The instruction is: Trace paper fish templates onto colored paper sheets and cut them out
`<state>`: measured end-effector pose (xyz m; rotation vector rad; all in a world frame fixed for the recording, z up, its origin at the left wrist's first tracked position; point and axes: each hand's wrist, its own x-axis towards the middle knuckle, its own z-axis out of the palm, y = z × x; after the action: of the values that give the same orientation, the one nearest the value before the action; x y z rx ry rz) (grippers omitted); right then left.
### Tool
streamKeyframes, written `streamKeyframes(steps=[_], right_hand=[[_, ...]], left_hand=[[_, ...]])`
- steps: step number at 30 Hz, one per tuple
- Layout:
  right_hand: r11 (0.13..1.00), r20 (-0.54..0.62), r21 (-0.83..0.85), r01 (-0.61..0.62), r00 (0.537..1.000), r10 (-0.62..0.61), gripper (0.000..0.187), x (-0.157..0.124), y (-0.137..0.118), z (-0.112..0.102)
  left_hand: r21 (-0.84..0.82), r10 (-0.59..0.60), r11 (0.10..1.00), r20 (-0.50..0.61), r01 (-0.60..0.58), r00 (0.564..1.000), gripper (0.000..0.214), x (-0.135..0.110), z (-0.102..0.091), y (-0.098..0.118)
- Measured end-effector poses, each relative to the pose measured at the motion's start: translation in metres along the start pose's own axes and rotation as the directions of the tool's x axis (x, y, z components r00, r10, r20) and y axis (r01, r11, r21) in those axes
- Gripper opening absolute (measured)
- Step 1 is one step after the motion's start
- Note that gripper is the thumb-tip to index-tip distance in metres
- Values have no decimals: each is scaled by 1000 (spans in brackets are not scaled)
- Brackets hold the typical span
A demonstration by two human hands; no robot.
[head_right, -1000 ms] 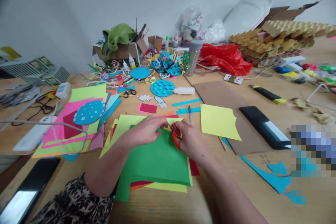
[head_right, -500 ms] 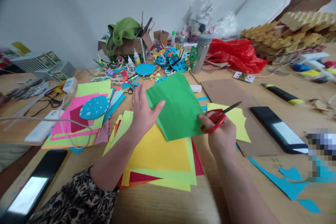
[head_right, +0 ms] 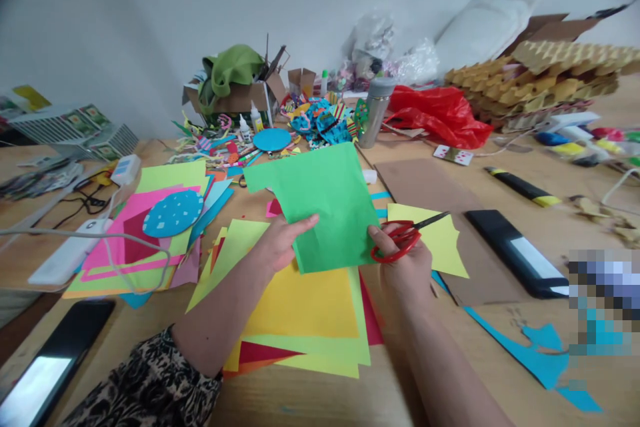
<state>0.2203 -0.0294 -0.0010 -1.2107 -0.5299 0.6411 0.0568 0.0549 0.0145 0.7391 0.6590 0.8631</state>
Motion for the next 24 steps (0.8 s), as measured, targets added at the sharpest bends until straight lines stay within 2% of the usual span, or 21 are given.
streamKeyframes(steps=[3, 4, 6, 11, 16, 20, 24], right_hand=[[991, 73, -115, -64, 995, 72, 26, -4, 1, 1], [985, 102, -155, -74, 991, 91, 26, -7, -1, 2], [975, 138, -206, -86, 984, 116, 25, -13, -4, 6], [963, 143, -260, -74, 983, 114, 27, -20, -11, 10], [936, 115, -352, -23, 991, 67, 32, -10, -8, 4], [917, 112, -398, 8, 993, 40, 34, -18, -17, 11], [910, 233, -415, 14, 968, 92, 42, -30, -28, 16]], left_hand=[[80, 59, 996, -166, -46, 984, 52, 7, -7, -2], [101, 60, 994, -184, -41, 981, 50, 9, -10, -2], [126, 41, 992, -184, -17, 982, 48, 13, -18, -1], [165, -12, 985, -179, 42, 984, 48, 17, -31, 1], [147, 32, 989, -203, -1, 979, 53, 19, -33, 5], [138, 74, 990, -242, -42, 968, 49, 20, -35, 9], [139, 114, 987, -291, -76, 950, 45, 22, -41, 19]])
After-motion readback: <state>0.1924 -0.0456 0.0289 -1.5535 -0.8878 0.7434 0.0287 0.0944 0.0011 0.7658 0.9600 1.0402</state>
